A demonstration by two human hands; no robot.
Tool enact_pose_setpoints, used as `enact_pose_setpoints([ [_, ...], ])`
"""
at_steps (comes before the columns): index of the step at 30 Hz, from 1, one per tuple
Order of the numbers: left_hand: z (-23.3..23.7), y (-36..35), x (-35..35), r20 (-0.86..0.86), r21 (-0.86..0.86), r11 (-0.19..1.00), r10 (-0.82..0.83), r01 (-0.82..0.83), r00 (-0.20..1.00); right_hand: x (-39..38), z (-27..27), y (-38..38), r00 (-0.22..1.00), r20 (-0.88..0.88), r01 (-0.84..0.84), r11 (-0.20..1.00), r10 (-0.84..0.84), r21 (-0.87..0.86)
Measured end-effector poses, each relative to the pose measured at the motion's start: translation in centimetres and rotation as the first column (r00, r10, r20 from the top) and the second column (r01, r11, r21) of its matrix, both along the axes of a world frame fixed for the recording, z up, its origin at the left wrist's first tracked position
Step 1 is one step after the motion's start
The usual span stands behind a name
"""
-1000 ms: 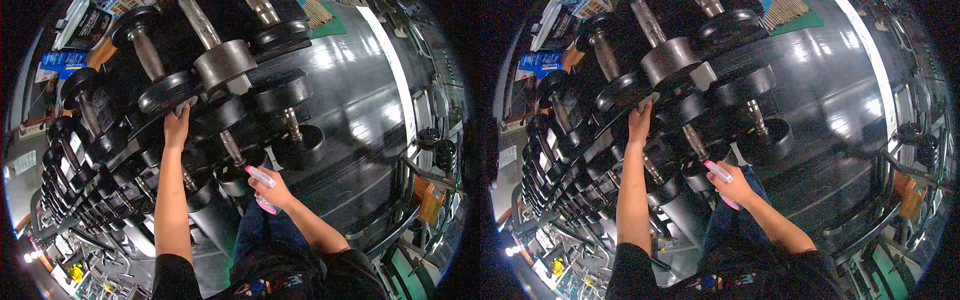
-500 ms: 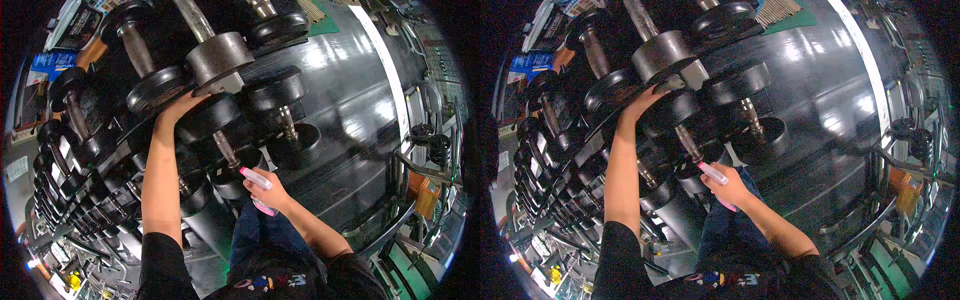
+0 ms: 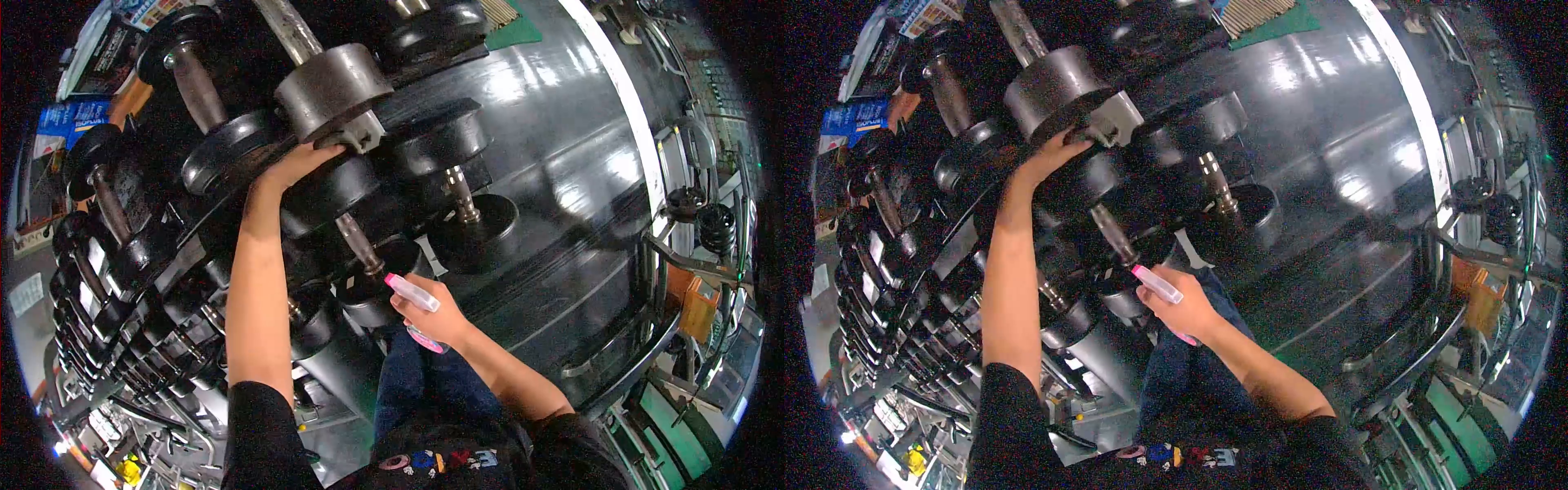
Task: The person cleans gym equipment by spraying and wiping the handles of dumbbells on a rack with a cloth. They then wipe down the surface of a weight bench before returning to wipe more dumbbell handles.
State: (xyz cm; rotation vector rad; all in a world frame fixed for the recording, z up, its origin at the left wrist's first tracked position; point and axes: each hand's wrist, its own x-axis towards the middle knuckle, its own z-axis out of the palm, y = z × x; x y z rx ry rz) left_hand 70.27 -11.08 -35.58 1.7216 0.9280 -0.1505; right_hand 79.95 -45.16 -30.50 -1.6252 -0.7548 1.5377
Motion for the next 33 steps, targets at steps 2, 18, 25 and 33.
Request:
enact_pose_setpoints([
  [2,0.9,-0.6,-0.2,0.088,0.157,0.988,-0.026,0.012,0.996,0.3,0.7,0.4,1.0,-0.017,0.004,0.996,-0.005,-0.087],
  [18,6.1,-16.7,-2.8,0.099,0.597,0.798,-0.175,0.082,0.98,0.1,-0.3,-3.1,0.985,-0.03,0.169,0.983,-0.168,0.067],
  [25,5.6,-30.9,-14.6,0.212,-0.143,0.486,0.866,-0.862,0.453,5.3,1.8,-6.4,0.837,0.521,-0.333,0.913,0.17,0.236],
  [33,5.7,-39.3,-13.5,-0.31,-0.615,-0.265,0.947,-0.743,-0.081,2.7,5.2,-5.3,0.718,0.638,-0.472,0.869,0.278,0.152],
])
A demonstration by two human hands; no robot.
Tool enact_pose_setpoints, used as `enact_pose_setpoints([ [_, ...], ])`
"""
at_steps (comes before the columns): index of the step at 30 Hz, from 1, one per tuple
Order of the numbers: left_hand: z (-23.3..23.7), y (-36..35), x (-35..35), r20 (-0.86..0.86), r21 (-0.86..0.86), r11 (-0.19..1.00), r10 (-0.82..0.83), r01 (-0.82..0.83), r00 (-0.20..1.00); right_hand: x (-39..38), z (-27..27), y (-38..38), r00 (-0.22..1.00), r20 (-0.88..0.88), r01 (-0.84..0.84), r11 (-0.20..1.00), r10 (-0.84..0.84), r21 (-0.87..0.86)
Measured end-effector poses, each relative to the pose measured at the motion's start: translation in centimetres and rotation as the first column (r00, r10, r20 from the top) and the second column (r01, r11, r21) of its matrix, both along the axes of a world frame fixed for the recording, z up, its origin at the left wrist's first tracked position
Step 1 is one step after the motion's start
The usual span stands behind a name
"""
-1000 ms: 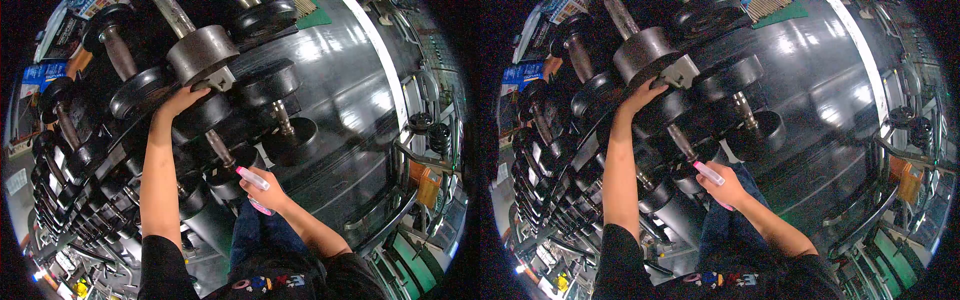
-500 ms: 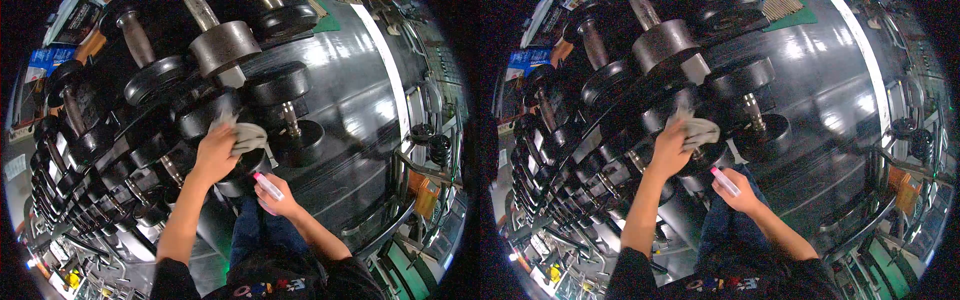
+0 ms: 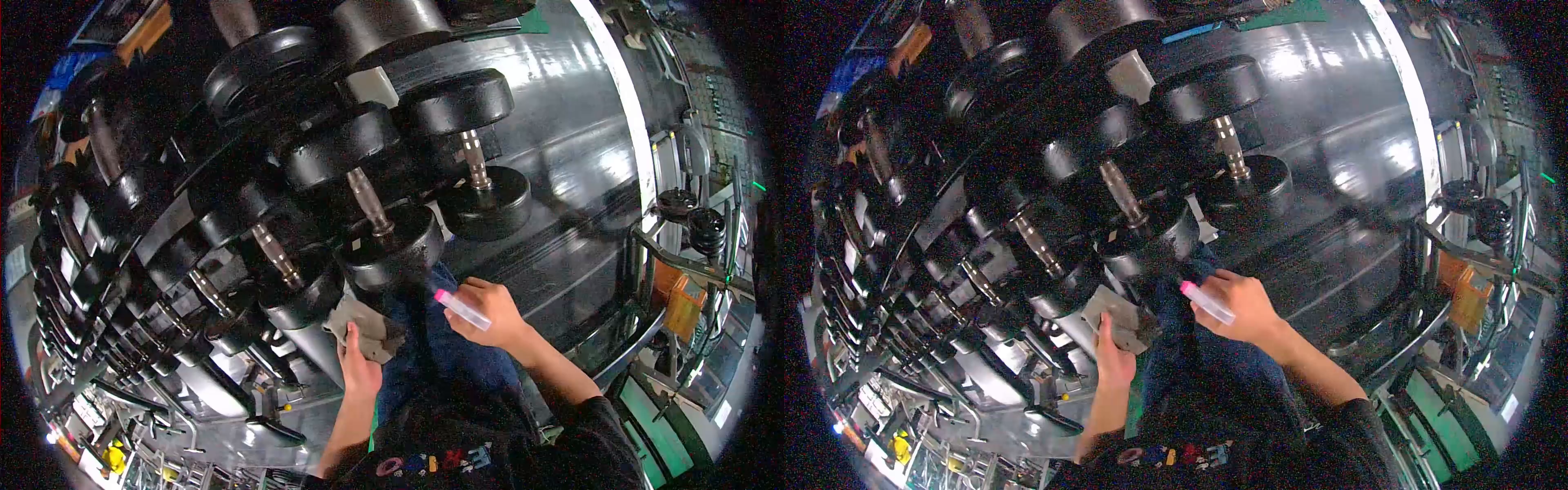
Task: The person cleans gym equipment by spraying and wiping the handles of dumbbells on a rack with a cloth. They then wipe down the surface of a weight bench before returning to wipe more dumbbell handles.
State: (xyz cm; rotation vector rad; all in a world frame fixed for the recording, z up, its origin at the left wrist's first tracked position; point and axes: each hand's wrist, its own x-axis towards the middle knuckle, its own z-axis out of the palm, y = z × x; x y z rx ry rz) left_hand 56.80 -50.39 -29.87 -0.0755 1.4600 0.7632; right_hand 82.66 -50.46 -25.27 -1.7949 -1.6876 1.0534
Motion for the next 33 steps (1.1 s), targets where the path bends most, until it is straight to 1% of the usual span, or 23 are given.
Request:
enact_pose_setpoints([
  [1,-0.1,-0.3,0.4,0.01,-0.004,1.0,0.011,-0.011,1.0,-0.5,-0.2,-0.1,1.0,0.01,-0.011,1.0,0.011,-0.004],
  [2,-0.3,-0.5,0.7,-0.135,0.172,0.976,-0.111,0.134,0.985,-1.0,-0.7,-0.5,0.999,0.033,-0.038,0.999,0.037,0.023],
  [3,-0.7,-0.2,1.2,-0.299,0.319,0.901,-0.2,0.295,0.933,-1.6,-0.9,-0.7,0.997,0.056,-0.064,0.997,0.061,0.052],
  [4,0.4,1.8,2.4,-0.334,0.377,0.88,-0.163,0.29,0.928,-2.2,-0.6,-0.6,0.998,0.045,-0.037,0.998,0.034,0.056],
  [5,-0.8,2.4,2.3,-0.404,0.517,0.752,-0.207,0.409,0.891,-2.6,-0.7,-0.8,0.998,0.05,-0.046,0.998,0.043,0.053],
  [6,-2.1,4.0,2.4,-0.704,0.523,0.491,-0.212,0.697,0.678,-2.9,-0.8,-1.1,0.998,0.027,-0.054,0.997,0.053,0.061],
  [7,-0.8,6.4,4.3,-0.767,0.518,0.393,-0.181,0.76,0.616,-3.3,-1.0,-1.6,0.998,0.004,-0.06,0.996,0.06,0.068],
  [8,-0.7,8.2,5.3,-0.907,0.398,0.109,-0.103,0.911,0.409,-3.6,-1.2,-2.0,0.998,-0.023,-0.056,0.996,0.058,0.063],
  [9,-1.8,9.0,6.5,-0.958,0.279,-0.101,-0.103,0.955,0.269,-3.9,-1.2,-2.4,0.998,-0.021,-0.057,0.997,0.058,0.06],
  [10,-2.0,9.4,8.4,-0.99,0.142,-0.196,-0.01,0.97,0.142,-4.1,-1.1,-2.9,0.997,-0.043,-0.063,0.998,0.063,0.003],
  [11,-1.5,9.3,9.6,-0.993,0.112,-0.214,-0.048,0.97,0.104,-4.3,-1.0,-3.3,0.996,-0.064,-0.07,0.996,0.066,-0.053],
  [13,-3.0,9.4,11.6,-0.992,0.101,-0.319,0.034,0.942,0.117,-4.7,-1.0,-4.4,0.992,-0.09,-0.093,0.99,0.084,-0.109],
  [17,-3.0,8.5,10.2,-0.993,0.113,-0.366,-0.027,0.924,0.111,-5.4,-1.2,-5.6,0.983,-0.164,-0.106,0.982,0.08,-0.155],
  [19,-2.9,6.4,7.2,-0.996,0.081,-0.361,-0.065,0.929,0.062,-5.2,-1.3,-5.6,0.98,-0.189,-0.093,0.981,0.06,-0.173],
  [22,-4.6,3.0,2.7,-0.998,0.059,-0.344,-0.019,0.937,0.056,-5.0,-2.2,-6.3,0.985,-0.17,-0.025,0.982,-0.007,-0.187],
  [24,-4.5,2.7,2.0,-0.96,0.243,-0.087,-0.167,0.966,0.226,-5.0,-3.2,-6.9,0.986,-0.161,0.017,0.98,-0.05,-0.198],
  [25,-4.4,2.9,2.7,-0.962,0.233,-0.089,-0.166,0.968,0.217,-5.0,-3.8,-7.2,0.989,-0.141,0.024,0.982,-0.052,-0.188],
  [27,-4.2,4.2,5.4,-0.939,0.317,0.052,-0.123,0.947,0.322,-5.0,-4.7,-7.7,0.99,-0.125,0.04,0.984,-0.062,-0.176],
  [28,-2.8,5.7,6.7,-0.964,0.234,0.031,-0.119,0.972,0.236,-5.0,-5.0,-7.8,0.983,-0.165,0.052,0.984,-0.08,-0.168],
  [29,-2.1,7.0,7.7,-0.969,0.223,-0.004,-0.112,0.975,0.221,-4.9,-5.2,-8.2,0.974,-0.201,0.067,0.984,-0.1,-0.163],
  [31,-0.2,9.4,10.4,-0.986,0.07,-0.181,-0.164,0.981,0.04,-5.0,-5.3,-9.6,0.967,-0.214,0.089,0.971,-0.138,-0.223],
  [32,0.4,10.6,12.0,-0.978,0.083,-0.222,-0.207,0.972,0.037,-5.1,-5.0,-9.9,0.945,-0.245,0.142,0.946,-0.217,-0.29],
  [33,0.2,11.8,13.4,-0.974,0.061,-0.302,-0.228,0.951,-0.01,-5.1,-4.9,-9.9,0.917,-0.274,0.185,0.92,-0.288,-0.347],
])
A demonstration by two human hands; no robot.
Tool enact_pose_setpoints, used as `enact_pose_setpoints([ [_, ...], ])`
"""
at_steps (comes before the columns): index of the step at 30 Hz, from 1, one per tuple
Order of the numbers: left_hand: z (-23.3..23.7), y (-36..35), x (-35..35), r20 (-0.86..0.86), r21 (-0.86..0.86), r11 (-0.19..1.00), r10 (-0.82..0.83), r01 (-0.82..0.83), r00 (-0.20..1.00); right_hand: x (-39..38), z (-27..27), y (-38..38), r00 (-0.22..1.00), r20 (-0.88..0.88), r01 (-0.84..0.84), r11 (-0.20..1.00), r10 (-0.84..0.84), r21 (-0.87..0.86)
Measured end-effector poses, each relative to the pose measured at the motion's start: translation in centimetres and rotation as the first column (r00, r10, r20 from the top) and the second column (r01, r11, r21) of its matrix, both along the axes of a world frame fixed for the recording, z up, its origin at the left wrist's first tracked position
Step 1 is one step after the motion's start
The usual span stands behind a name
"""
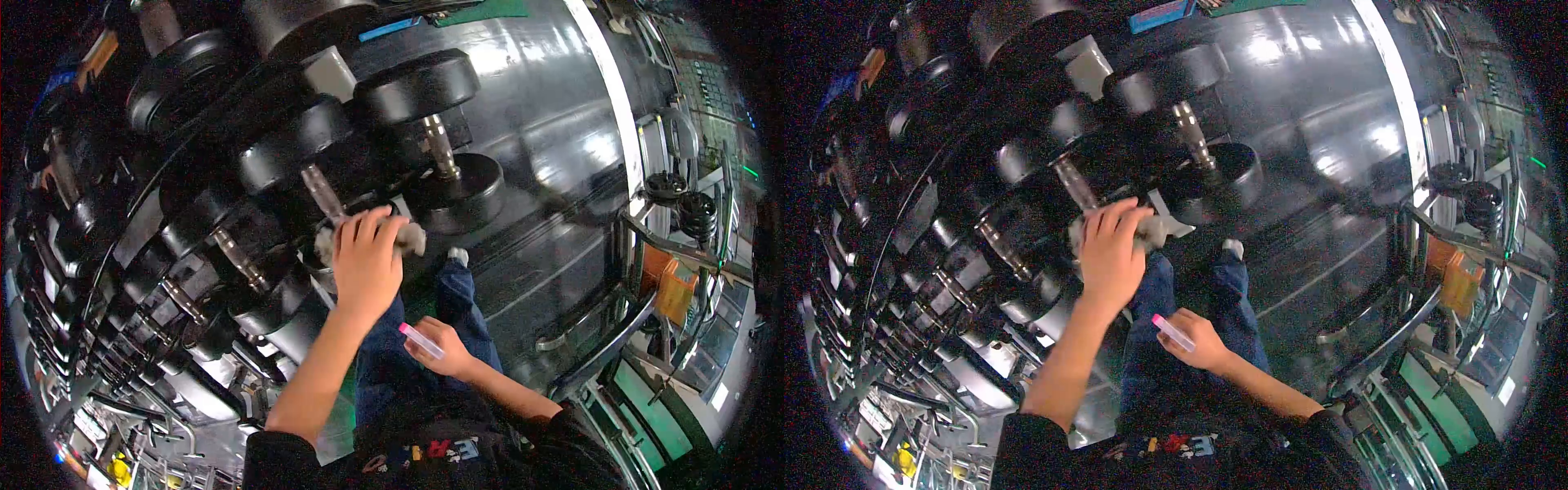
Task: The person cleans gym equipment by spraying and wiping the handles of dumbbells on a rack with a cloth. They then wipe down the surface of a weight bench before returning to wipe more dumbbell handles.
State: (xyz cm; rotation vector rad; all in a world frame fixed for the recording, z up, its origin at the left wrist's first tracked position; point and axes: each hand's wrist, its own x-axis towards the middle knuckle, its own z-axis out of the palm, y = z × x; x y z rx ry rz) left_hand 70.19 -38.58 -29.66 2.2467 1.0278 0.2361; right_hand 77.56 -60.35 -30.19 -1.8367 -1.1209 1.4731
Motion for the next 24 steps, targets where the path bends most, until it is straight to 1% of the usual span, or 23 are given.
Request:
enact_pose_setpoints([
  [1,-0.8,0.9,1.3,-0.058,-0.057,0.998,-0.025,0.022,0.998,0.1,0.1,-0.1,1.0,0.001,-0.001,0.997,0.001,0.071],
  [2,-1.8,1.6,2.4,-0.115,-0.114,0.993,-0.05,0.036,0.992,0.3,-0.2,-0.4,1.0,-0.001,-0.001,0.997,0.001,0.078],
  [4,-3.4,3.2,4.1,-0.256,-0.229,0.971,-0.129,0.069,0.958,0.9,-0.6,-0.9,0.999,0.023,-0.042,0.985,0.039,0.168],
  [5,-4.7,3.7,4.2,-0.224,-0.235,0.965,-0.17,0.116,0.96,1.5,-0.5,-1.0,0.998,0.043,-0.05,0.978,0.043,0.202],
  [6,-5.2,4.4,4.6,-0.259,-0.318,0.942,-0.198,0.11,0.945,2.2,-0.6,-1.2,0.998,0.043,-0.048,0.978,0.04,0.203],
  [8,-6.8,5.2,4.8,-0.299,-0.356,0.93,-0.204,0.089,0.932,3.9,-0.8,-1.6,0.997,0.052,-0.064,0.962,0.052,0.265],
  [10,-8.3,6.3,5.0,-0.357,-0.396,0.914,-0.239,0.085,0.903,5.6,-0.8,-1.9,0.998,0.019,-0.06,0.965,0.057,0.254],
  [12,-9.0,6.8,5.5,-0.43,-0.35,0.933,-0.235,0.079,0.872,7.7,-0.9,-2.1,0.998,-0.016,-0.058,0.969,0.064,0.241],
  [14,-9.4,7.1,6.1,-0.55,-0.343,0.938,-0.248,0.055,0.798,10.1,-0.8,-2.5,0.998,-0.012,-0.05,0.96,0.055,0.275],
  [15,-9.9,7.2,6.4,-0.612,-0.307,0.95,-0.236,0.049,0.755,11.4,-0.9,-2.8,0.998,-0.02,-0.058,0.958,0.067,0.282],
  [16,-10.2,7.2,6.7,-0.622,-0.3,0.953,-0.222,0.034,0.751,12.6,-0.8,-3.4,0.998,-0.033,-0.043,0.967,0.053,0.252],
  [17,-10.4,7.2,6.8,-0.659,-0.27,0.962,-0.206,0.028,0.723,13.8,-0.7,-4.0,0.998,-0.046,-0.028,0.974,0.039,0.223],
  [18,-10.3,7.2,7.1,-0.696,-0.24,0.97,-0.189,0.024,0.692,15.1,-0.8,-4.5,0.997,-0.058,-0.034,0.971,0.049,0.236],
  [20,-9.0,7.1,7.6,-0.72,-0.205,0.979,-0.143,-0.011,0.678,17.7,-1.2,-5.3,0.998,-0.058,-0.011,0.971,0.025,0.237],
  [21,-7.7,6.8,7.5,-0.691,-0.23,0.973,-0.162,-0.002,0.704,19.1,-1.2,-5.5,0.998,-0.033,-0.047,0.975,0.055,0.218],
  [22,-5.6,6.4,7.9,-0.659,-0.252,0.968,-0.178,0.008,0.731,20.5,-1.0,-5.4,0.996,-0.04,-0.062,0.969,0.074,0.239],
  [23,-3.1,5.7,7.9,-0.626,-0.245,0.969,-0.151,-0.009,0.765,21.9,-0.6,-5.4,0.998,-0.011,-0.06,0.968,0.064,0.243],
  [24,-1.6,4.6,7.0,-0.562,-0.179,0.983,-0.079,-0.028,0.824,23.2,-0.1,-5.5,0.998,0.018,-0.056,0.967,0.053,0.247],
])
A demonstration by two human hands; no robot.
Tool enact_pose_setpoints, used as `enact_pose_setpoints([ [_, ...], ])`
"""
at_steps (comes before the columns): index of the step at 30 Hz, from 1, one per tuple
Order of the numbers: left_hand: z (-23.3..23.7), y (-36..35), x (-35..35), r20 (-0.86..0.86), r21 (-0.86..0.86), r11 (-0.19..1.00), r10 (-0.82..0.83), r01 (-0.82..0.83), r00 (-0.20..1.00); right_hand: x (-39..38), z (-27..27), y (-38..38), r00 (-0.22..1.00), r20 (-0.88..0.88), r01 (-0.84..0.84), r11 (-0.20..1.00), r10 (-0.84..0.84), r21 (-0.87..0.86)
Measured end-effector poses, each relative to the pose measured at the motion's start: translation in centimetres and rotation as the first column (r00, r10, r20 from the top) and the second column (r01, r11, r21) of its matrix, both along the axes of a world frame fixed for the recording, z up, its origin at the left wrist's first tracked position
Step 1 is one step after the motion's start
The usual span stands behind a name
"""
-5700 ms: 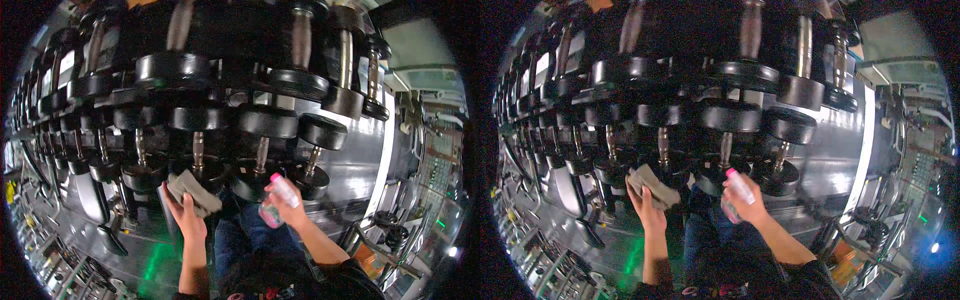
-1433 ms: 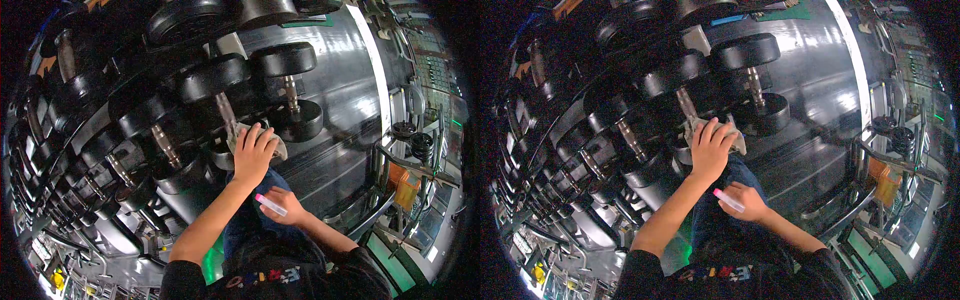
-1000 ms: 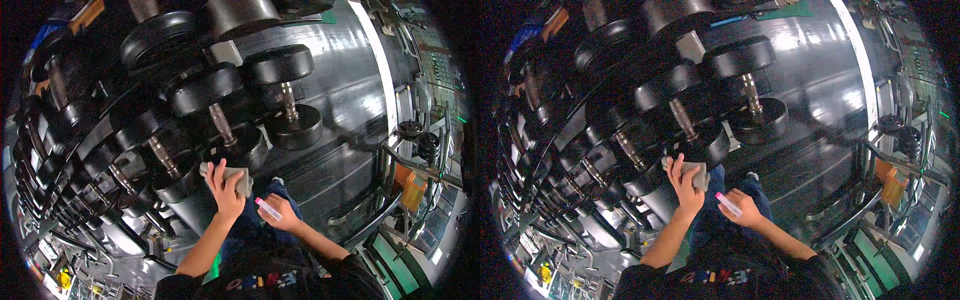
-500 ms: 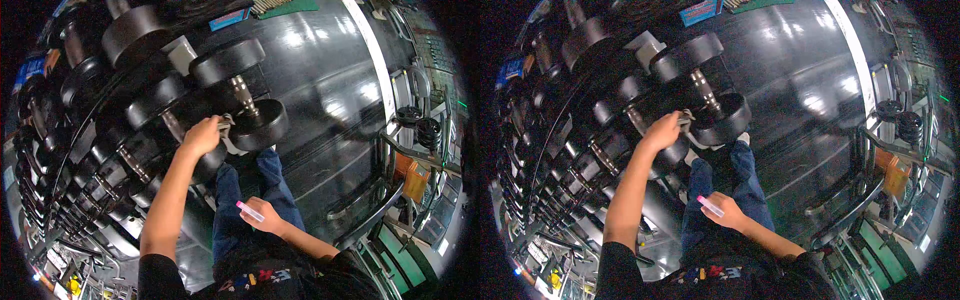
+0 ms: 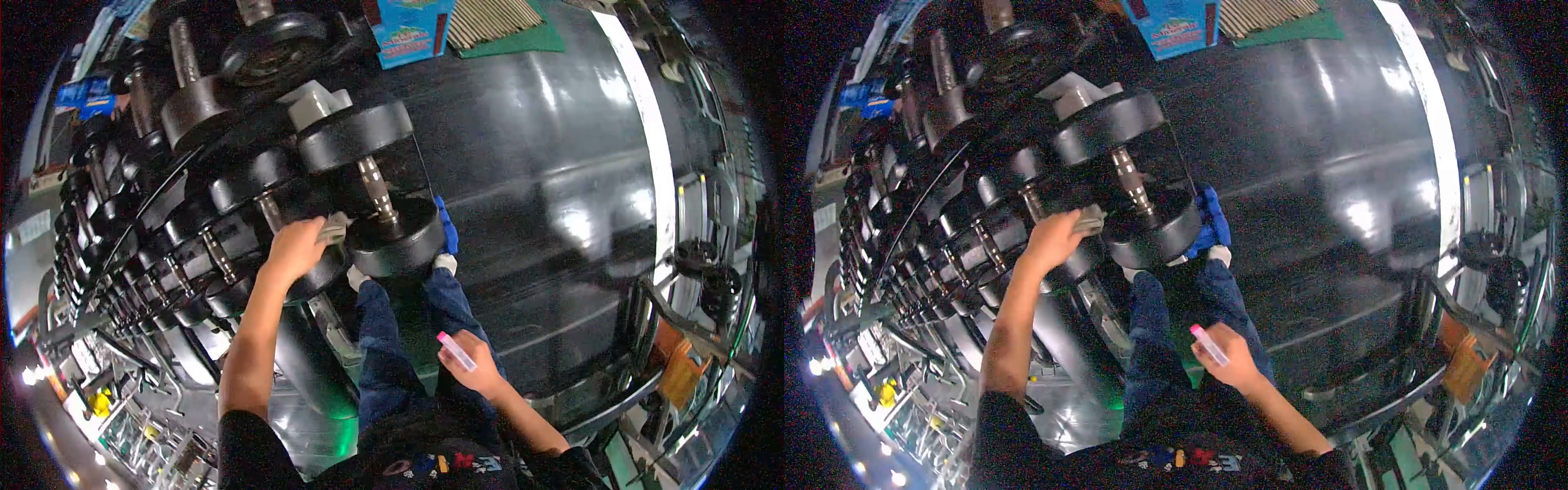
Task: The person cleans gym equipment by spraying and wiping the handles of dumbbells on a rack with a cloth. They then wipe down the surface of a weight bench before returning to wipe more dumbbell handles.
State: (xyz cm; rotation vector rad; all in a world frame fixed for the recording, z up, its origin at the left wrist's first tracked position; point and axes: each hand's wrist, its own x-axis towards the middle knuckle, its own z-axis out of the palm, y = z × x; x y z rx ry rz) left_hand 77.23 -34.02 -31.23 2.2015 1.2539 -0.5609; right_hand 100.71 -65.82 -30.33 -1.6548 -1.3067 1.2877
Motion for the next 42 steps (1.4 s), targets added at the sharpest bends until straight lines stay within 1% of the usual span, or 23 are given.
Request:
enact_pose_setpoints([
  [1,1.6,-1.2,-0.8,0.089,0.069,0.997,0.033,-0.039,0.996,1.3,0.2,-0.4,1.0,-0.002,-0.01,0.999,0.01,-0.053],
  [2,3.1,-2.2,-1.4,0.036,0.035,0.996,0.085,-0.086,0.996,2.1,0.2,-0.6,0.999,-0.035,0.032,0.998,-0.034,-0.048],
  [4,3.1,-5.6,-4.3,0.32,0.335,0.936,-0.004,-0.11,0.947,3.4,-0.3,-1.5,0.999,0.019,0.032,0.993,-0.03,-0.116],
  [5,3.1,-6.2,-5.8,0.311,0.347,0.93,0.01,-0.123,0.95,3.9,-0.4,-1.7,1.0,0.023,0.019,0.99,-0.016,-0.139],
  [7,3.7,-6.5,-7.3,0.378,0.427,0.904,-0.156,-0.022,0.912,4.1,-0.2,-1.5,1.0,0.006,-0.002,0.992,0.003,-0.123],
  [8,3.4,-6.6,-7.8,0.38,0.429,0.903,-0.145,-0.035,0.914,4.2,-0.4,-1.5,1.0,-0.001,-0.004,0.993,0.003,-0.122],
  [10,3.2,-6.2,-8.1,0.302,0.216,0.878,0.355,-0.427,0.885,4.1,-1.2,-1.9,1.0,-0.011,-0.023,0.992,0.021,-0.127],
  [11,0.8,-5.4,-10.2,0.26,0.299,0.884,0.288,-0.361,0.922,4.0,-1.7,-2.1,0.997,0.015,-0.068,0.987,0.071,-0.143],
  [12,-0.2,-4.3,-10.7,0.223,0.262,0.871,0.364,-0.416,0.904,3.9,-2.0,-2.3,0.992,0.038,-0.114,0.98,0.122,-0.163],
  [14,0.4,-1.5,-10.7,0.052,-0.015,0.87,0.493,-0.493,0.868,3.2,-2.4,-2.4,0.995,0.007,-0.093,0.983,0.095,-0.16],
  [15,-2.9,-0.2,-13.5,0.076,-0.042,0.91,0.414,-0.412,0.907,2.8,-2.4,-2.6,0.999,-0.021,-0.049,0.987,0.046,-0.154],
  [16,-4.7,0.9,-14.4,0.046,-0.107,0.878,0.473,-0.467,0.88,2.4,-2.3,-2.4,0.998,-0.021,-0.057,0.986,0.055,-0.157],
  [18,-2.6,1.9,-13.0,0.056,-0.255,0.822,0.538,-0.509,0.841,2.1,-2.0,-1.9,0.991,0.004,-0.13,0.983,0.132,-0.132],
  [22,-4.2,3.7,-14.1,0.019,-0.424,0.757,0.557,-0.498,0.83,0.8,-2.1,-1.8,0.989,0.006,-0.143,0.984,0.145,-0.103],
  [26,-7.4,4.1,-12.2,-0.326,-0.155,0.862,0.416,-0.482,0.849,-0.9,-1.7,-1.6,0.994,-0.098,-0.064,0.985,0.049,-0.162],
  [27,-8.2,3.4,-10.9,-0.367,-0.044,0.859,0.46,-0.509,0.808,-1.4,-1.5,-1.4,0.993,-0.112,-0.043,0.985,0.024,-0.165],
  [28,-9.3,3.5,-10.1,-0.384,-0.018,0.92,0.356,-0.392,0.852,-1.9,-1.2,-1.1,0.994,-0.103,-0.042,0.986,0.026,-0.159],
  [31,-8.7,3.8,-10.4,-0.297,-0.055,0.946,0.29,-0.319,0.91,-3.0,-1.2,-1.8,0.995,-0.043,-0.091,0.993,0.088,-0.078],
  [34,-4.9,2.6,-11.6,-0.269,-0.145,0.965,0.176,-0.22,0.947,-5.0,-1.3,-3.8,0.998,-0.059,0.021,0.972,-0.036,-0.236],
  [36,-2.2,0.0,-13.5,0.099,0.073,0.934,0.341,-0.349,0.935,-6.0,-2.1,-5.0,0.999,-0.033,-0.031,0.988,0.026,-0.149],
  [37,-0.4,-0.8,-14.2,0.138,0.102,0.934,0.328,-0.343,0.935,-6.5,-2.0,-5.3,0.996,0.001,-0.089,0.994,0.09,-0.07],
  [39,2.9,-3.1,-14.2,0.178,0.121,0.938,0.303,-0.326,0.936,-7.5,-1.4,-5.5,0.996,-0.007,-0.086,0.994,0.085,-0.061],
  [42,5.4,-7.8,-10.6,0.169,0.394,0.873,0.238,-0.287,0.956,-8.6,-0.8,-5.4,0.992,0.011,-0.121,0.991,0.122,-0.061],
])
